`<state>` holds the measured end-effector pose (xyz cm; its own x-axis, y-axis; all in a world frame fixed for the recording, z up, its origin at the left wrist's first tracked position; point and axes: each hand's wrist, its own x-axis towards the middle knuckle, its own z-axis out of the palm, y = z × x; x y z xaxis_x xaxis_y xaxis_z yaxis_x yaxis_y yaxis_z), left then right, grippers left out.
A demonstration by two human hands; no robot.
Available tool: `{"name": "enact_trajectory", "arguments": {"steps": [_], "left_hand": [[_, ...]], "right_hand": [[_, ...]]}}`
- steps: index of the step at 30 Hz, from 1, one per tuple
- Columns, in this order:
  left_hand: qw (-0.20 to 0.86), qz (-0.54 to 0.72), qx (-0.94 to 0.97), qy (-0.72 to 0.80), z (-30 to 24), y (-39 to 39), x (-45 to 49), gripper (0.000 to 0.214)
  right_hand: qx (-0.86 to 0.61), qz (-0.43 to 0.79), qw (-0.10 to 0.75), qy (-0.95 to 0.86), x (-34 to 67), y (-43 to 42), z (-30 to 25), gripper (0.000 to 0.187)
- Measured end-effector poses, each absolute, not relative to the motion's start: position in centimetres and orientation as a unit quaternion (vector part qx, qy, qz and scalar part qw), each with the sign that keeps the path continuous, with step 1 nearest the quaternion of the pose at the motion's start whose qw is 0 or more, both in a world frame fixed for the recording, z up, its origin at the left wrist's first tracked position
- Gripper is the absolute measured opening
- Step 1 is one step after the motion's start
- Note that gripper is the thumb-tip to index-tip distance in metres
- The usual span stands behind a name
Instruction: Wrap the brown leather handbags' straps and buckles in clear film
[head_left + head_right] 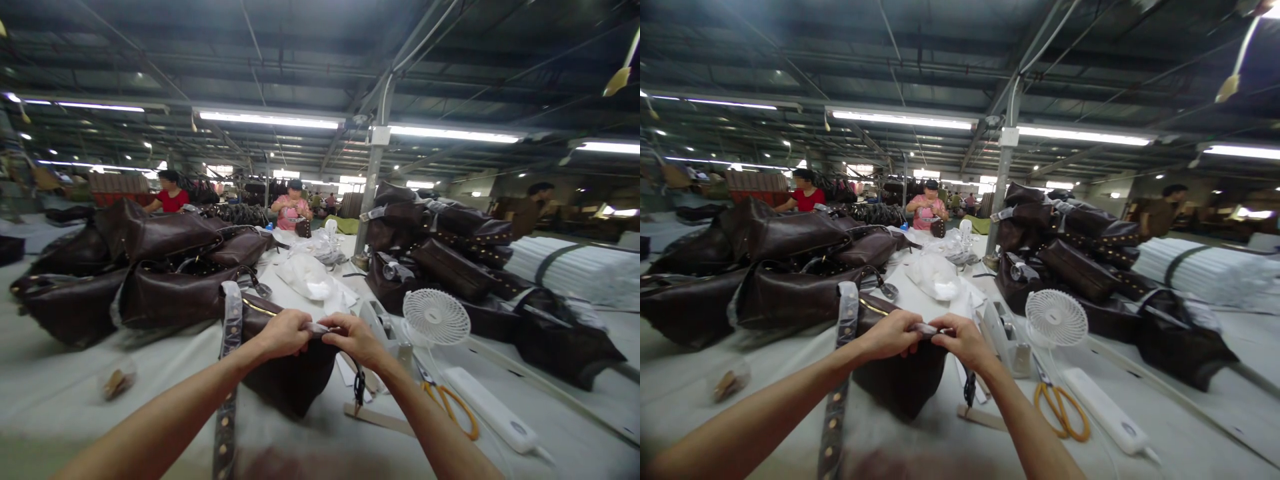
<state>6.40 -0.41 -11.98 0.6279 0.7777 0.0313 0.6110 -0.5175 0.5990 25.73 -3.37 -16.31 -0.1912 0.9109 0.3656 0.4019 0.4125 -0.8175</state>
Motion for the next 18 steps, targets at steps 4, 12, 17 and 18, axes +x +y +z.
{"name": "enact_trajectory", "arguments": {"steps": [4,12,17,18], "left_hand": [[0.359,0.154,0.829,0.401,-12.1,-0.1,6.5,0.016],[0.521,0.091,0.756,0.386,-11.7,1.2,6.6,0.035],[0.631,0.039,0.682,0.367,-11.5,2.0,6.8,0.05],[0.638,0.034,0.674,0.37,-11.6,2.0,6.8,0.055]], "right_hand": [[-0.438,0.199,0.436,-0.761,25.5,-3.7,-15.9,0.015],[-0.406,0.216,0.471,-0.753,25.9,-2.9,-17.0,0.012],[-0.384,0.21,0.47,-0.766,26.2,-2.7,-17.0,0.02],[-0.38,0.208,0.47,-0.769,26.2,-2.7,-16.9,0.022]]}}
